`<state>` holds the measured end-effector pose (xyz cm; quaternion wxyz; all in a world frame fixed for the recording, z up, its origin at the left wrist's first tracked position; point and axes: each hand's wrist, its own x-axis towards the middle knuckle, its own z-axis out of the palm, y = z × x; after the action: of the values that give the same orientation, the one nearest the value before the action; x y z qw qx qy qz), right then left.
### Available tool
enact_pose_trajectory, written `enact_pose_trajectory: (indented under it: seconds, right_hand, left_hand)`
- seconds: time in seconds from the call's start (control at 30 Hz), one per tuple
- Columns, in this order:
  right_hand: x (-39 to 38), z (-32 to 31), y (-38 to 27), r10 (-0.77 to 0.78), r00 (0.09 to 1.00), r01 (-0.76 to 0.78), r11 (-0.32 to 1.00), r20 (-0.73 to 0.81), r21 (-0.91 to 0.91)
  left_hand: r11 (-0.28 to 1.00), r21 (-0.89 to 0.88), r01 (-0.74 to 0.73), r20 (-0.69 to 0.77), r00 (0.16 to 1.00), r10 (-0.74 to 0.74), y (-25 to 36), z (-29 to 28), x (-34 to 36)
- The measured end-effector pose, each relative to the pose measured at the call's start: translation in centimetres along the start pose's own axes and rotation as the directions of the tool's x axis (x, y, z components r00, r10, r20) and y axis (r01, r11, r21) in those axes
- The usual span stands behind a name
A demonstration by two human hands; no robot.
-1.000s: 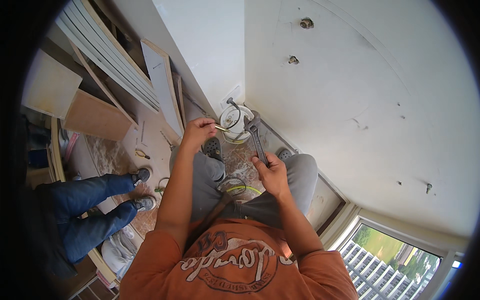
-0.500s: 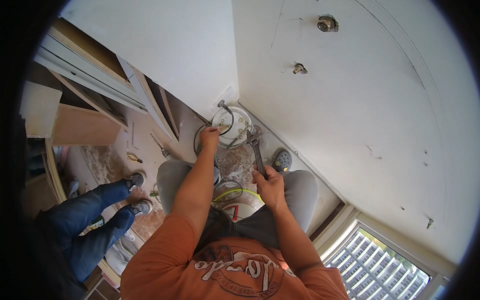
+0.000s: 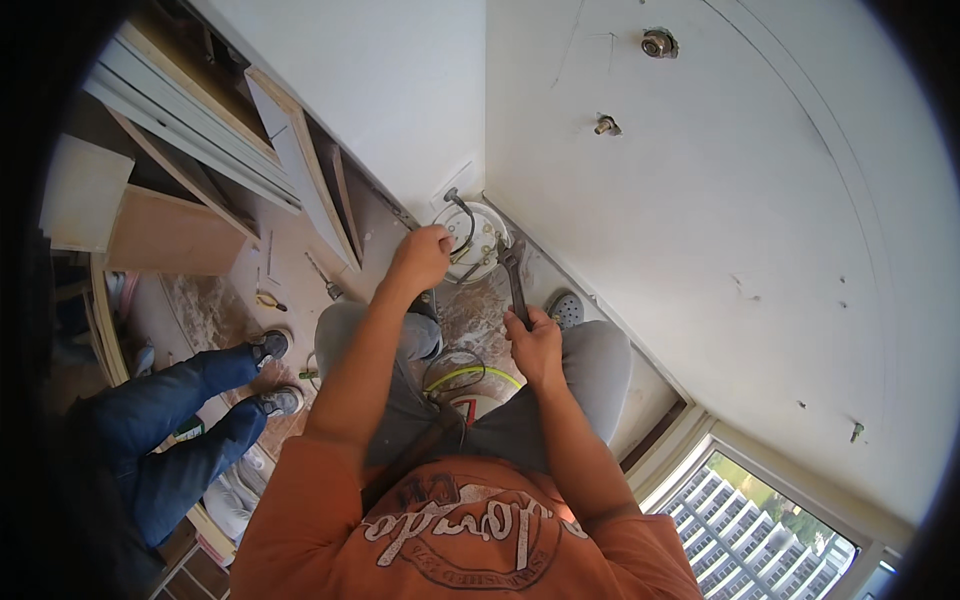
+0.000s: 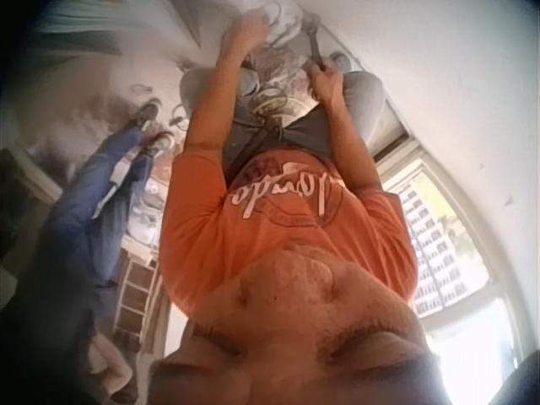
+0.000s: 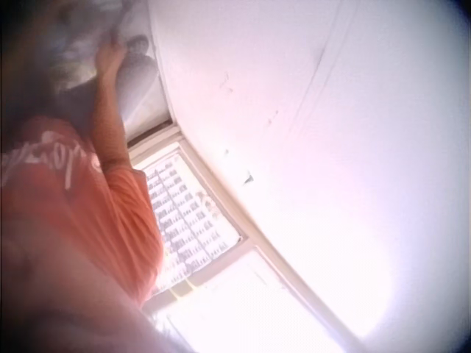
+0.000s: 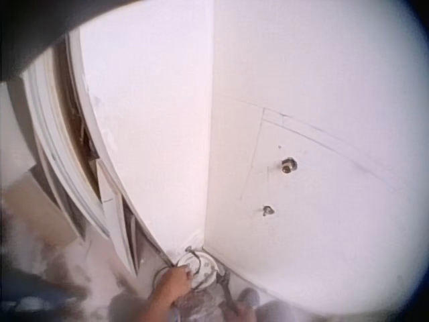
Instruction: The person sits on the floor and installs metal fixtures into the ceiling using a wrench, hammer, and screwdriver. They tighten bolts and secure the fixtures in place while another person stands nearby holding a wooden board.
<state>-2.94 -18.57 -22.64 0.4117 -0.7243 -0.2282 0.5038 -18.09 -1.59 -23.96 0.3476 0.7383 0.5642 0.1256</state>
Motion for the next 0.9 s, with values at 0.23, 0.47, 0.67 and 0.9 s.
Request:
enact_pose_trajectory:
  seconds: [0.23,0.47,0.67,0.9]
  right_hand:
    - [-2.4,-0.1,-0.4,-0.02,0.996,0.029,0.994,0.083,-0.107]
    - [-7.9,2.6,3.0,0.06,0.969,-0.023,0.988,0.241,-0.154]
    - [-10.2,5.2,1.4,0.259,0.894,-0.192,0.959,0.365,-0.208]
    - [-11.4,9.1,-3.4,-0.059,0.945,0.063,0.998,0.322,-0.002]
  left_hand:
    - [0.806,-0.309,-0.505,0.026,0.843,0.537,6.7,-18.2,-11.9]
    - [0.62,-0.73,0.287,-0.155,0.814,-0.56,-22.3,-10.0,-15.4]
    - [0.635,0.24,0.734,-0.007,0.655,-0.755,-46.4,4.9,-29.1]
    - [0.786,0.339,0.518,0.033,0.828,-0.56,-49.1,13.6,-31.8]
